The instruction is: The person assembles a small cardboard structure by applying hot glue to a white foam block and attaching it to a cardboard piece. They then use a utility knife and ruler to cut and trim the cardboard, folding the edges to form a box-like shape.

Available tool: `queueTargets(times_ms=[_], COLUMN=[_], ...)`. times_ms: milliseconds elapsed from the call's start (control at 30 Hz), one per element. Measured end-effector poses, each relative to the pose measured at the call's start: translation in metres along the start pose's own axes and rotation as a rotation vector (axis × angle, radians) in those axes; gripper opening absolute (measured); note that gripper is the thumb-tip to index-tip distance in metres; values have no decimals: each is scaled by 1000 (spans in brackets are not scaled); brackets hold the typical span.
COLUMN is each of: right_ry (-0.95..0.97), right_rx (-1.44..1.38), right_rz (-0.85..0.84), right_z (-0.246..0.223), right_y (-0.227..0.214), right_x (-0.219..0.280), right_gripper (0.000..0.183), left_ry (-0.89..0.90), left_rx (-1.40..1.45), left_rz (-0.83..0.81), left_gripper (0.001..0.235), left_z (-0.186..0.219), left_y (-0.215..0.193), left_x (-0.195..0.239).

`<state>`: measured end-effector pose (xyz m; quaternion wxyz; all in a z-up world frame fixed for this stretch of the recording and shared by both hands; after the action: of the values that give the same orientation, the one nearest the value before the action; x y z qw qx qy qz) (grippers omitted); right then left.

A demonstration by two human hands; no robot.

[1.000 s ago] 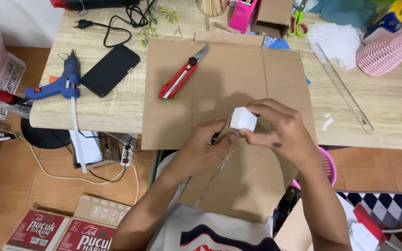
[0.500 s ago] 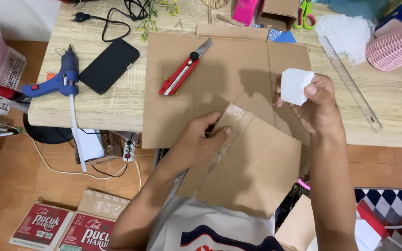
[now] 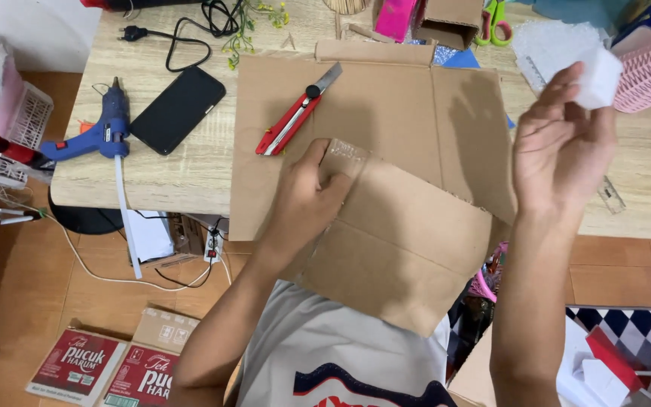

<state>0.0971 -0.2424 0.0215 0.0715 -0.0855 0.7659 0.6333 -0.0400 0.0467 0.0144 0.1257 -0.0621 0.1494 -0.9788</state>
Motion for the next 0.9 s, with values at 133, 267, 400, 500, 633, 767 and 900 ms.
queueTargets(times_ms=[133,267,400,500,633,767,900], right_ry=[-161,-143,-266,-209,-125,-284,-262], right_rx=[466,1646,2071,2168,2191,2304,2423], right_rz=[137,-331,-720,-845,-860,-927,-939], right_z=[8,50,87,98,98,92,91], right_y=[-4,0,5,-6,0,13,7], right_x=[0,0,-8,-12,-3,6,0], right_gripper=[41,34,32,32,35,37,43], left_ry=[152,197,223,304,154,130,232], left_rx=[-29,-108,-170,-146,24,-52,-208], left_rz=[113,167,205,194,94,164,225], left_gripper=[6,31,36,41,42,37,47], left_z=[3,2,-3,-5,-1,-10,-12], left_y=[2,10,12,9,5,8,13], left_x=[5,7,5,5,4,0,1])
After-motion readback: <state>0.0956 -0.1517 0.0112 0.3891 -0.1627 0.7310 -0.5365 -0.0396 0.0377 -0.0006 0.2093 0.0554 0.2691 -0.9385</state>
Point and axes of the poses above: each hand's wrist, its own x-axis away from the middle knuckle, its own y-axis out of the palm, z = x × y, the point moved 5 cm from there along -x, towards the middle knuckle, and after that the axes turned 8 degrees about -y, right-handed, at the moved point
